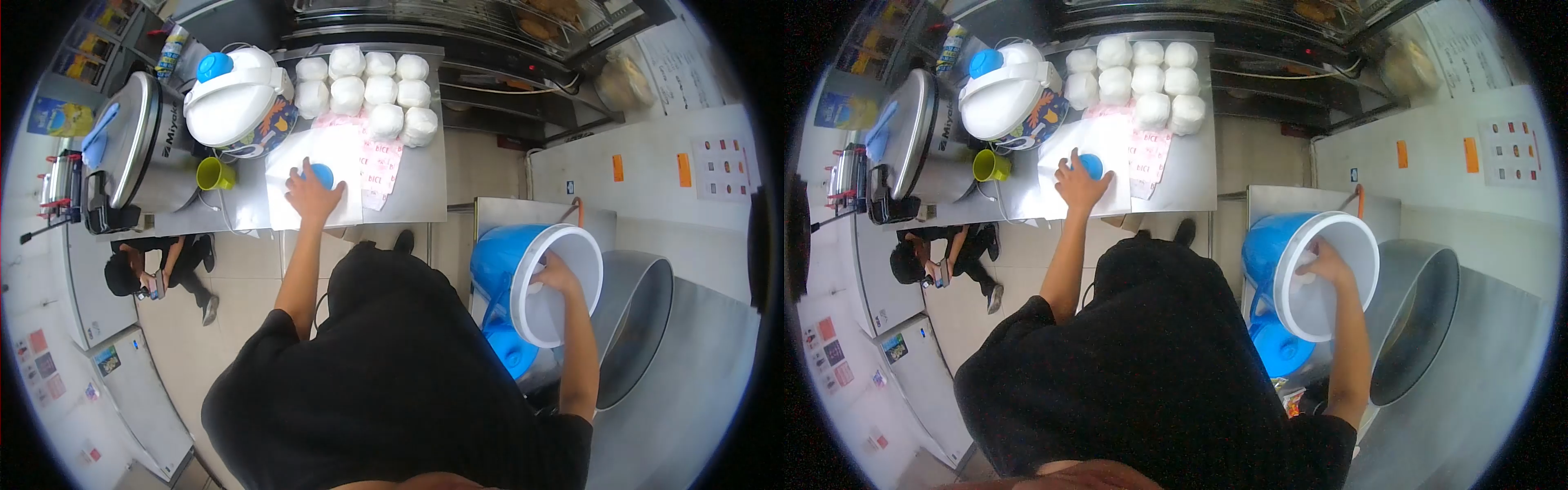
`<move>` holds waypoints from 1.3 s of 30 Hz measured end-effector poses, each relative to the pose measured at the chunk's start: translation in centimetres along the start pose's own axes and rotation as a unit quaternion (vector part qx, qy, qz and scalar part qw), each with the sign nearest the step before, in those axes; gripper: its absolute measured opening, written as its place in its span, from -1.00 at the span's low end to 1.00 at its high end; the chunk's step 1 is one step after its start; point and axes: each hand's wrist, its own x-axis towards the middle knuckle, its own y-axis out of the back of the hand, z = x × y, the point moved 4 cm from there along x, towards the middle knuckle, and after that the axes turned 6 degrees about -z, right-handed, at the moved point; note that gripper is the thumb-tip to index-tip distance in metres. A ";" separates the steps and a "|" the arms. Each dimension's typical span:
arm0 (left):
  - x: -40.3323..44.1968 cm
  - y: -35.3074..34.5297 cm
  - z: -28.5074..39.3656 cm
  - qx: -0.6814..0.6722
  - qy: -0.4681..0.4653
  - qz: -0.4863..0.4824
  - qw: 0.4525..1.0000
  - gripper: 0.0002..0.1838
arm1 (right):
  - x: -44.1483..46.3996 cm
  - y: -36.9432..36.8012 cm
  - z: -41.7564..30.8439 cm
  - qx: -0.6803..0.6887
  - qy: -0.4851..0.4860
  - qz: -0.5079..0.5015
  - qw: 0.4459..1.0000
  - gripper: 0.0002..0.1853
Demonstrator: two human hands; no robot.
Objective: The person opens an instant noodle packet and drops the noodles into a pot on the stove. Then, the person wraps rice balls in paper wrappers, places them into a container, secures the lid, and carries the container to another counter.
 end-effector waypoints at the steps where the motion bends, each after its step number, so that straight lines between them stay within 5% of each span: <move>1: 0.5 -0.5 -1.1 -0.009 0.008 -0.017 1.000 0.02 | -0.9 0.5 -0.7 -0.011 -0.013 0.014 1.000 0.00; 7: 1.9 -1.5 -4.7 -0.056 0.016 -0.091 0.994 0.02 | -13.0 6.9 -6.6 -0.027 -0.034 0.123 0.991 -0.25; 11: 2.9 -2.5 -7.8 -0.122 -0.022 -0.040 0.992 0.01 | -24.0 7.3 -16.1 0.156 0.048 0.293 0.942 -0.20; 14: 2.8 -1.5 -8.4 -0.072 -0.015 -0.011 0.997 0.01 | -26.1 4.0 -23.8 0.149 0.155 0.339 0.916 -0.19; 17: 2.7 -1.2 -9.9 -0.118 -0.020 0.024 0.993 0.02 | -19.5 -1.4 -30.7 0.190 0.288 0.234 0.909 -0.16; 21: 2.1 -1.1 -11.3 -0.147 -0.057 0.024 0.987 0.01 | 0.4 -11.2 -37.6 0.280 0.403 0.029 0.871 -0.29; 27: 1.9 -1.7 -12.7 -0.145 -0.071 0.041 0.986 0.01 | 24.7 -23.0 -46.0 0.213 0.307 -0.051 0.926 -0.30; 30: 1.9 -1.1 -12.6 -0.129 -0.080 0.029 0.988 0.03 | 29.9 -24.1 -47.9 0.213 0.317 -0.041 0.923 -0.37; 33: 2.2 -1.0 -12.5 -0.124 -0.081 0.012 0.989 0.03 | 31.8 -23.8 -48.2 0.003 0.391 0.169 0.905 -0.37; 36: 2.6 -1.4 -12.3 -0.092 -0.083 0.007 0.992 0.06 | 29.6 -24.2 -46.9 -0.029 0.397 0.252 0.882 -0.35; 39: 2.4 0.8 -11.0 0.024 -0.121 0.078 0.989 0.10 | 26.0 -22.9 -45.9 0.011 0.377 0.238 0.895 -0.37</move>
